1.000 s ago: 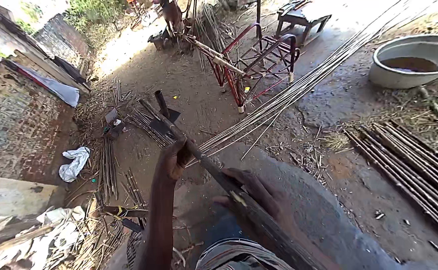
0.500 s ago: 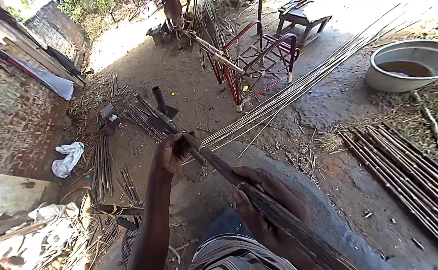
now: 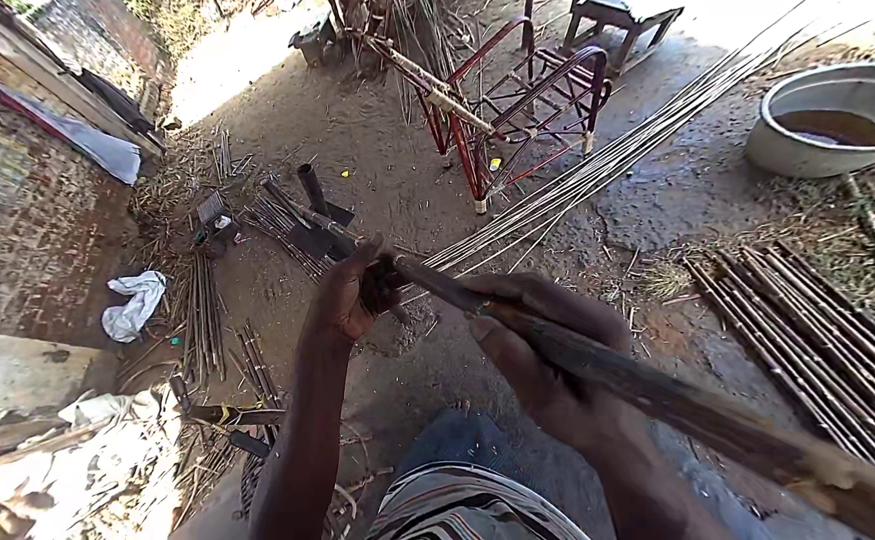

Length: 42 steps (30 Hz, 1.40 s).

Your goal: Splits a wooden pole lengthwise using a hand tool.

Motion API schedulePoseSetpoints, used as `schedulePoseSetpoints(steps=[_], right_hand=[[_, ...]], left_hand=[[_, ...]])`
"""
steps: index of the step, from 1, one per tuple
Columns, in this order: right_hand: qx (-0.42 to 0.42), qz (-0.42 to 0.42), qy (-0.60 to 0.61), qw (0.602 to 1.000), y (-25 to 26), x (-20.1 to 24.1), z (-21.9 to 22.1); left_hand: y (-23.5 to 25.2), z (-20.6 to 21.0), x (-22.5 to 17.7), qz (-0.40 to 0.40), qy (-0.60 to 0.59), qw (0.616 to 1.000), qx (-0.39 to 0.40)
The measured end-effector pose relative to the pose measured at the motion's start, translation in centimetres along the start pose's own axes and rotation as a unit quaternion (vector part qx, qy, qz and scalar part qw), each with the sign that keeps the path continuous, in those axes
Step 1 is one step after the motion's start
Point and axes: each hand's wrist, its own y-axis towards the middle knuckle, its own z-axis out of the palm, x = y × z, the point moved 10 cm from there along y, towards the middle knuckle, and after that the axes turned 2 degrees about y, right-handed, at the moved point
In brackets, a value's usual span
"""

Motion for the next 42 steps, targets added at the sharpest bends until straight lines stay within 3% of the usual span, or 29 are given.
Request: schedulePoseSetpoints(steps=[4, 7, 9, 10, 12, 14, 15, 17, 20, 24, 28, 35, 42], right_hand=[[0.045, -0.006, 0.137, 0.990, 8.8, -3.9, -4.9], [0.000, 0.155, 0.187, 0.970, 17.9, -12.9, -9.4], [-0.004, 0.219, 0.191, 0.957, 20.5, -17.3, -10.8], [0.002, 0.223, 0.188, 0.956, 20.0, -17.2, -10.8], [0.047, 0.123, 0.157, 0.979, 16.7, -11.1, -9.1], [0.076, 0.005, 0.077, 0.994, 9.5, -3.4, -4.5], [0.072, -0.009, 0.030, 0.997, 5.7, -1.4, -2.0], [0.051, -0.019, -0.045, 0.997, 0.2, 0.4, 1.6], [0.013, -0.057, -0.045, 0.997, -3.6, 2.1, 4.2], [-0.007, -0.098, -0.077, 0.992, -4.3, 2.5, 5.5], [0.053, -0.054, -0.103, 0.992, -3.3, 1.2, 6.9], [-0.006, -0.104, -0.084, 0.991, -4.4, 3.0, 5.9], [-0.036, -0.119, -0.103, 0.987, -3.4, 3.3, 3.9]], left_hand=[[4.9, 5.6, -2.4, 0.022, 0.009, 1.000, 0.007], [12.5, 9.0, -4.0, 0.056, -0.010, 0.997, -0.060], [15.9, 9.8, -3.6, 0.063, -0.034, 0.992, -0.109], [15.6, 9.9, -3.4, 0.065, -0.043, 0.991, -0.107], [11.6, 9.0, -4.0, 0.071, -0.046, 0.996, -0.042], [5.7, 5.6, -3.2, 0.051, -0.018, 0.999, 0.005], [3.0, 3.2, -2.2, 0.037, -0.006, 0.999, 0.000], [-1.2, -1.0, -0.9, 0.029, 0.021, 0.998, -0.044], [-4.2, -4.6, -0.6, 0.070, 0.008, 0.996, -0.061], [-5.1, -5.1, 0.1, 0.063, -0.017, 0.996, -0.066], [-5.3, -5.0, 0.8, 0.038, 0.024, 0.996, -0.073], [-4.9, -4.7, 0.0, 0.067, 0.001, 0.997, -0.027], [-3.8, -3.9, -0.1, 0.044, 0.018, 0.999, -0.025]])
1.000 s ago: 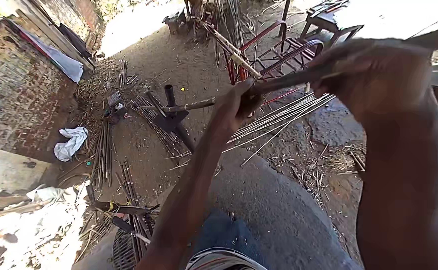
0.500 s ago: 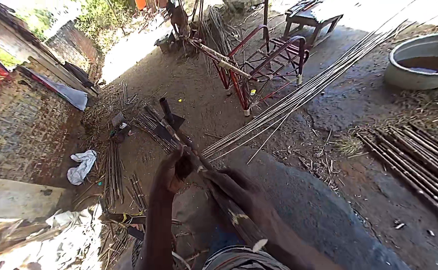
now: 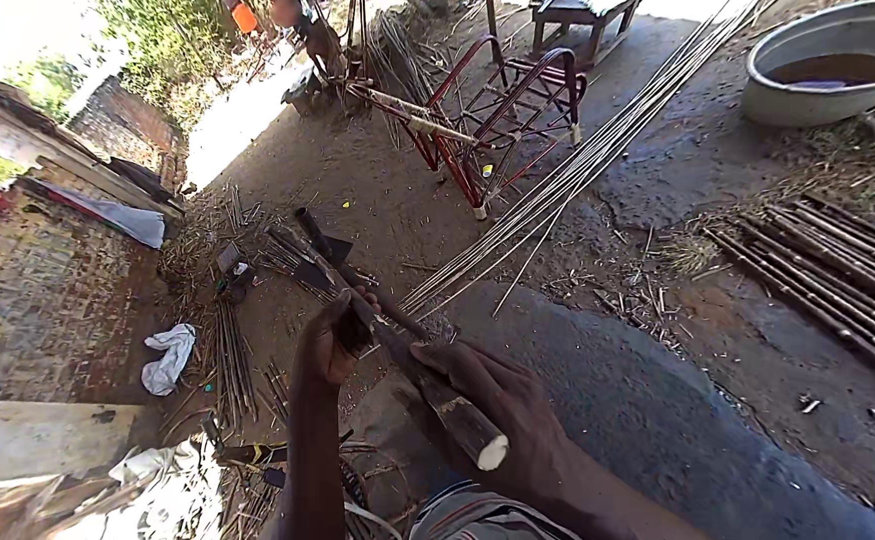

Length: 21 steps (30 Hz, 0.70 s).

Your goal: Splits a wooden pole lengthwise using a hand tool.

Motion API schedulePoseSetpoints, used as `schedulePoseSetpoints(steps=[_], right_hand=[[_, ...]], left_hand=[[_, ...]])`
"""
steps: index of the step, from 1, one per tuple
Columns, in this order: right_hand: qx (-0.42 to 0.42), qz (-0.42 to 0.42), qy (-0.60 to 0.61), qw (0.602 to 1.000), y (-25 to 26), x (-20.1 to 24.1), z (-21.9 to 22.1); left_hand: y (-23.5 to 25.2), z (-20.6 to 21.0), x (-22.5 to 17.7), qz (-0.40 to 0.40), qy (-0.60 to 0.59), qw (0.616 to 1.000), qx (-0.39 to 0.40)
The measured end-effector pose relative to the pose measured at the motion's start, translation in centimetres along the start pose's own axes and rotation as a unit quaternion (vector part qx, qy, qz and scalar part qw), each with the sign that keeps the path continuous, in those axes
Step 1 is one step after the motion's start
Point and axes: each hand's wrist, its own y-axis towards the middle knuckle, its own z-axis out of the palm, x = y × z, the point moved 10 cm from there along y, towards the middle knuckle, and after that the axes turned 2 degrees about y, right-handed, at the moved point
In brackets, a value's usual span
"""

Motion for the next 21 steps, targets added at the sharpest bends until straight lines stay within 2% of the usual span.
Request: schedulePoseSetpoints(steps=[4, 6, 8, 11, 12, 13, 14, 16, 17, 19, 21], right_hand=[[-0.062, 0.031, -0.028, 0.997, 2.2, -0.6, -5.1], [-0.069, 0.052, 0.007, 0.996, 4.9, -3.5, -7.3], [-0.083, 0.083, 0.094, 0.989, 9.5, -9.0, -9.4], [-0.105, 0.228, 0.185, 0.950, 16.4, -20.5, -11.4], [-0.089, 0.253, 0.197, 0.943, 17.6, -22.8, -11.8], [-0.071, 0.251, 0.197, 0.945, 17.5, -23.0, -11.8], [-0.061, 0.218, 0.184, 0.957, 16.5, -20.6, -11.4], [-0.036, 0.095, 0.130, 0.986, 11.9, -11.0, -9.0], [-0.012, 0.064, 0.085, 0.994, 8.8, -7.0, -7.2], [0.078, 0.014, 0.032, 0.996, 4.4, -2.9, -2.5], [0.182, -0.032, 0.023, 0.983, 2.1, -1.9, 2.6]], left_hand=[[4.0, -0.1, -0.7, -0.023, -0.004, 1.000, -0.008], [6.7, 1.2, -1.4, -0.026, -0.001, 1.000, -0.006], [10.5, 3.5, -2.5, -0.015, 0.002, 1.000, 0.008], [16.9, 6.7, -3.9, 0.006, 0.001, 0.999, -0.054], [18.1, 7.4, -4.0, 0.005, 0.006, 0.997, -0.071], [18.1, 7.4, -3.9, 0.005, 0.009, 0.997, -0.077], [17.0, 6.6, -3.7, 0.004, 0.021, 0.997, -0.068], [12.5, 4.1, -3.2, -0.006, 0.055, 0.998, -0.023], [9.3, 2.8, -2.4, -0.017, 0.069, 0.997, -0.009], [2.8, 1.6, -0.8, -0.017, 0.072, 0.997, 0.003], [-1.1, 0.9, 0.9, -0.005, 0.037, 0.999, -0.007]])
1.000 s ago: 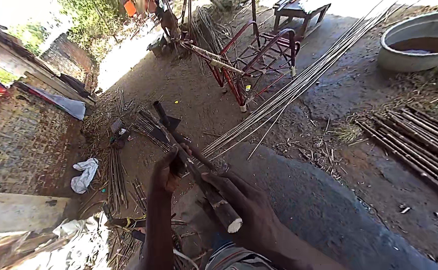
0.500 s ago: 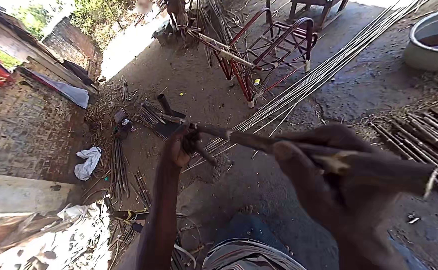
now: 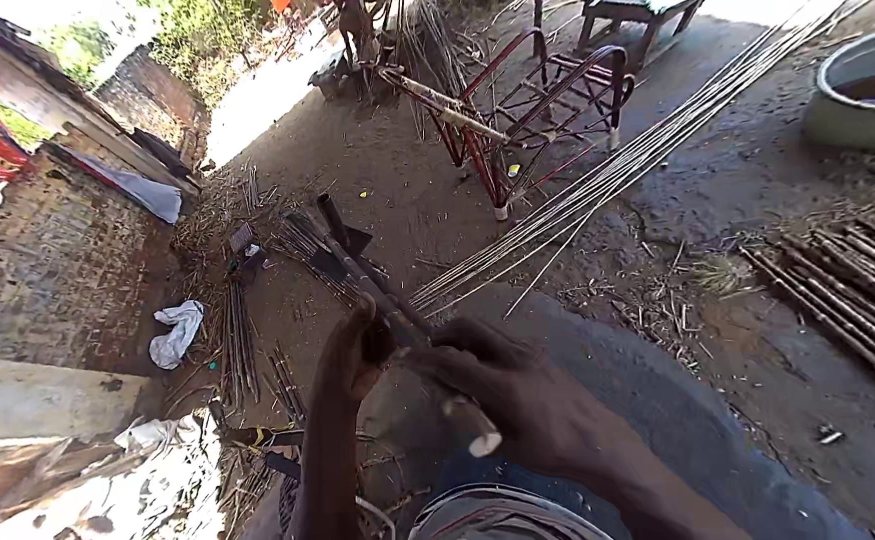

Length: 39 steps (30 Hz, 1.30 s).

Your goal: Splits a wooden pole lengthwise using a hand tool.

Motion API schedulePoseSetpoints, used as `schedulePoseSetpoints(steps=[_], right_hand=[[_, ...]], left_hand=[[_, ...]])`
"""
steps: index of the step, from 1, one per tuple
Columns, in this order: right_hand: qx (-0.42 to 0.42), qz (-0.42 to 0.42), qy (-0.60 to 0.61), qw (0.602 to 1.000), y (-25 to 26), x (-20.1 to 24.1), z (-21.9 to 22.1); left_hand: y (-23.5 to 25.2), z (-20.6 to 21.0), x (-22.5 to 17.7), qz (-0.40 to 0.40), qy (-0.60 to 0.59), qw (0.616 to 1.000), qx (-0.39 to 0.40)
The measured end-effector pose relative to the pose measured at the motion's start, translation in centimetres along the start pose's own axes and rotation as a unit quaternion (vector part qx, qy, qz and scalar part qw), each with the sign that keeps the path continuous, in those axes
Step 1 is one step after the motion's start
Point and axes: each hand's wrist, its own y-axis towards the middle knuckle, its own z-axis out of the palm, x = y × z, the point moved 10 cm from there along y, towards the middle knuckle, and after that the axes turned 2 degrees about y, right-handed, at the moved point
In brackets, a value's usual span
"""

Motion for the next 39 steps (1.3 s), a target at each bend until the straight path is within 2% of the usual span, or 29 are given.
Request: schedulePoseSetpoints(steps=[3, 8, 12, 18, 21, 26, 30, 33, 36, 39], right_hand=[[0.009, -0.011, 0.000, 1.000, -0.3, -0.8, 3.1], [-0.130, 0.037, -0.015, 0.991, -1.3, 0.5, 1.1], [-0.169, 0.062, -0.050, 0.982, -0.7, 0.0, 1.6], [-0.110, 0.146, -0.092, 0.979, 1.3, -3.0, 4.1], [-0.094, 0.157, -0.135, 0.974, 3.2, -5.1, 5.6], [-0.053, 0.195, -0.174, 0.964, 6.5, -9.0, 8.1], [0.087, 0.288, -0.162, 0.940, 8.9, -12.6, 11.0], [0.095, 0.287, -0.139, 0.943, 10.5, -14.9, 12.4], [0.091, 0.275, -0.131, 0.948, 11.3, -16.0, 11.8], [0.096, 0.282, -0.138, 0.945, 12.0, -17.4, 9.5]], left_hand=[[-0.6, -0.8, 1.0, 0.003, -0.027, 0.999, -0.033], [0.3, -1.4, -0.2, 0.039, -0.084, 0.995, -0.026], [0.9, -1.0, -0.4, 0.047, -0.120, 0.992, 0.005], [0.2, 1.0, -0.7, 0.000, -0.042, 0.999, 0.006], [0.9, 0.5, -1.1, 0.005, -0.048, 0.998, -0.027], [3.4, 0.2, -1.9, -0.001, -0.059, 0.998, -0.027], [5.9, -1.1, -2.2, 0.005, -0.065, 0.997, -0.035], [8.5, -2.2, -2.5, 0.005, -0.098, 0.992, -0.084], [10.9, -1.8, -2.6, -0.015, -0.114, 0.988, -0.104], [13.5, -0.3, -2.8, -0.004, -0.107, 0.991, -0.078]])
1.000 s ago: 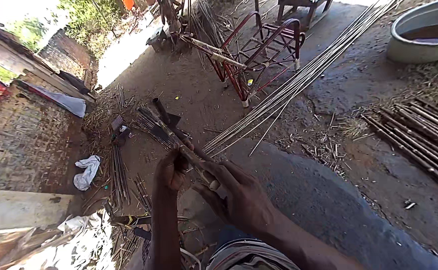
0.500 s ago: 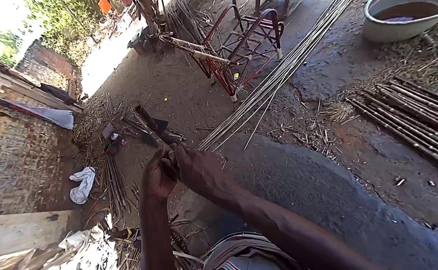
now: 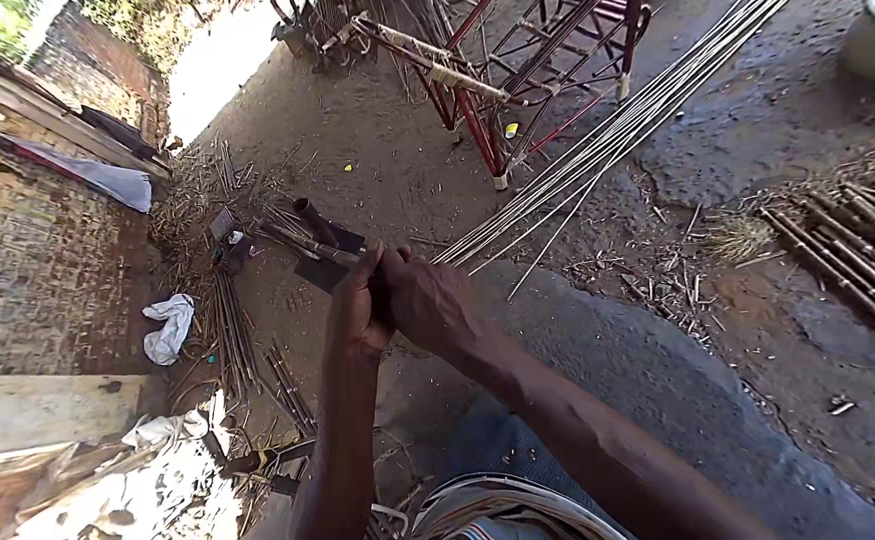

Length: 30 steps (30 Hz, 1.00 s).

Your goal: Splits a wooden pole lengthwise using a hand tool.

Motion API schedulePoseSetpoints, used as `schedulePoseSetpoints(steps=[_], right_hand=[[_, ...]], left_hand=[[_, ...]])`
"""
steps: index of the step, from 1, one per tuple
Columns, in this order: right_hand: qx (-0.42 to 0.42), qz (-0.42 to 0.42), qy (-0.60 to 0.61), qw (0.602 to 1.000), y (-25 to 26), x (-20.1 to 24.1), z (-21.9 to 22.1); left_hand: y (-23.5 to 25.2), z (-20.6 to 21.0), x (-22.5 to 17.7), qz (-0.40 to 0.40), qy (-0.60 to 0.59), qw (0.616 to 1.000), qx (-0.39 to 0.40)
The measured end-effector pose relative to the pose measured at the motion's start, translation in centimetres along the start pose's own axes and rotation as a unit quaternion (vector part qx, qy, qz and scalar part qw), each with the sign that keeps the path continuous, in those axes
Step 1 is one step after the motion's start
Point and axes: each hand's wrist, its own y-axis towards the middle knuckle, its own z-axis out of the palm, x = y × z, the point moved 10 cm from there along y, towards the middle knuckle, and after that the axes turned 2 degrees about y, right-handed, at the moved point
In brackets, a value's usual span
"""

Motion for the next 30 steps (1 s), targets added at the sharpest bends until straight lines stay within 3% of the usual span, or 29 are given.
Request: schedulePoseSetpoints(steps=[5, 8, 10, 14, 17, 20, 23, 30], right_hand=[[0.049, 0.049, 0.045, 0.997, 5.7, -4.7, -2.3], [0.038, 0.018, 0.024, 0.999, 4.7, -3.0, -1.6], [0.009, -0.021, 0.014, 1.000, 2.0, -1.4, -0.3], [-0.055, -0.139, -0.042, 0.988, -6.7, 3.4, -1.1], [-0.108, -0.235, -0.062, 0.964, -17.2, 6.5, -4.3], [-0.144, -0.262, -0.056, 0.953, -25.7, 7.0, -7.4], [-0.188, -0.243, -0.005, 0.952, -30.7, 5.2, -11.1], [-0.160, -0.279, 0.142, 0.936, -33.7, 3.9, -13.2]], left_hand=[[5.1, 4.0, -0.9, 0.025, 0.030, 0.995, -0.089], [3.6, 2.5, -0.9, 0.022, 0.043, 0.996, -0.070], [2.1, -0.5, -0.2, 0.011, 0.076, 0.997, -0.029], [1.7, -8.0, -0.2, 0.044, 0.094, 0.989, -0.105], [-1.1, -9.6, -0.3, 0.035, 0.118, 0.982, -0.145], [-4.8, -7.9, 1.2, 0.028, 0.118, 0.983, -0.141], [-8.8, -5.1, 3.4, 0.035, 0.040, 0.994, -0.092], [-19.4, 4.2, 7.2, 0.057, -0.068, 0.995, 0.048]])
